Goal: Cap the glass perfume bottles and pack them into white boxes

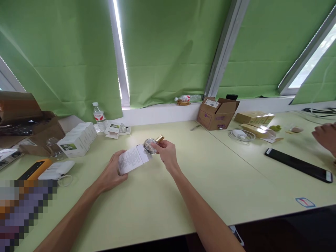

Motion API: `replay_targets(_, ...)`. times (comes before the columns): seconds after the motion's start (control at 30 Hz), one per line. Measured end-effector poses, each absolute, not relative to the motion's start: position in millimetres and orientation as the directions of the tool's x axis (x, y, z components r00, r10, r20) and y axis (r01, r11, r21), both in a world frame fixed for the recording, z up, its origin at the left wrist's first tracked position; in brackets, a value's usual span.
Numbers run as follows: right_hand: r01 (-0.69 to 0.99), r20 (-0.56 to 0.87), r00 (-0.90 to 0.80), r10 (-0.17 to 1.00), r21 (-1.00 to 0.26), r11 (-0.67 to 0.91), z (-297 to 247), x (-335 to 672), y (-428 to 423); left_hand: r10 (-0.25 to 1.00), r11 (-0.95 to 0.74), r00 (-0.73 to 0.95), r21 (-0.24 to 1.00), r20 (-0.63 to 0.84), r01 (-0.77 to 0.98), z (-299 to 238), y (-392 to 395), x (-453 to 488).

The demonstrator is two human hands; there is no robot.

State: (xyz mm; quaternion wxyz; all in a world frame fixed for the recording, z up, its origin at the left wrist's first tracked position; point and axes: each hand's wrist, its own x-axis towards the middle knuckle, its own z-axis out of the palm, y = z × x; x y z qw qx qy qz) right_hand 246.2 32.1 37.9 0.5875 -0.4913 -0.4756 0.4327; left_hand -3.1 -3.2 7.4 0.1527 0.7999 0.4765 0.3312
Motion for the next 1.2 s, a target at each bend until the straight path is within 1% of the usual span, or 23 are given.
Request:
replay_targets(0.17, -0.035, 0.159, 0.124, 0.980, -0.986, 0.164, 38, 240, 28, 0.871, -0.484, 0.307, 0.560, 0.385, 0.672, 7, -3, -3)
replay_targets(0.4, 0.017, 0.247, 0.078, 0.966, -0.969, 0.247, 41, 235, 23, 0.870, -0.481, 0.285, 0.561, 0.403, 0.674, -1, 2, -6)
replay_targets(0.5, 0.039, 0.283, 0.067, 0.957, -0.959, 0.281, 41, 233, 22, 0.872, -0.468, 0.268, 0.541, 0.409, 0.699, -4, 5, -6)
replay_targets(0.6, 0.091, 0.329, 0.035, 0.944, -0.941, 0.325, 42, 231, 19, 0.872, -0.451, 0.243, 0.506, 0.424, 0.735, -3, 7, -4)
replay_targets(0.67, 0.146, 0.372, 0.006, 0.928, -0.919, 0.367, 43, 230, 15, 0.875, -0.430, 0.208, 0.505, 0.438, 0.748, -1, 6, -4)
replay_targets(0.77, 0.222, 0.453, -0.019, 0.891, -0.867, 0.445, 45, 227, 9, 0.880, -0.401, 0.151, 0.536, 0.450, 0.742, 2, 5, -2)
replay_targets(0.87, 0.295, 0.544, -0.055, 0.837, -0.792, 0.534, 45, 223, 6, 0.879, -0.408, 0.137, 0.572, 0.457, 0.712, 5, 4, -1)
replay_targets(0.97, 0.355, 0.645, -0.102, 0.757, -0.688, 0.634, 45, 220, 4, 0.883, -0.411, 0.131, 0.607, 0.451, 0.680, 7, 3, 0)
replay_targets(1.07, 0.385, 0.747, -0.128, 0.653, -0.569, 0.727, 45, 218, 3, 0.889, -0.393, 0.113, 0.615, 0.443, 0.683, 8, 2, 0)
replay_targets(1.13, 0.397, 0.785, -0.148, 0.602, -0.510, 0.763, 45, 218, 2, 0.889, -0.388, 0.107, 0.608, 0.445, 0.693, 9, 2, -1)
replay_targets(1.2, 0.404, 0.792, -0.177, 0.585, -0.483, 0.777, 45, 218, 2, 0.886, -0.393, 0.114, 0.598, 0.448, 0.699, 10, 2, -2)
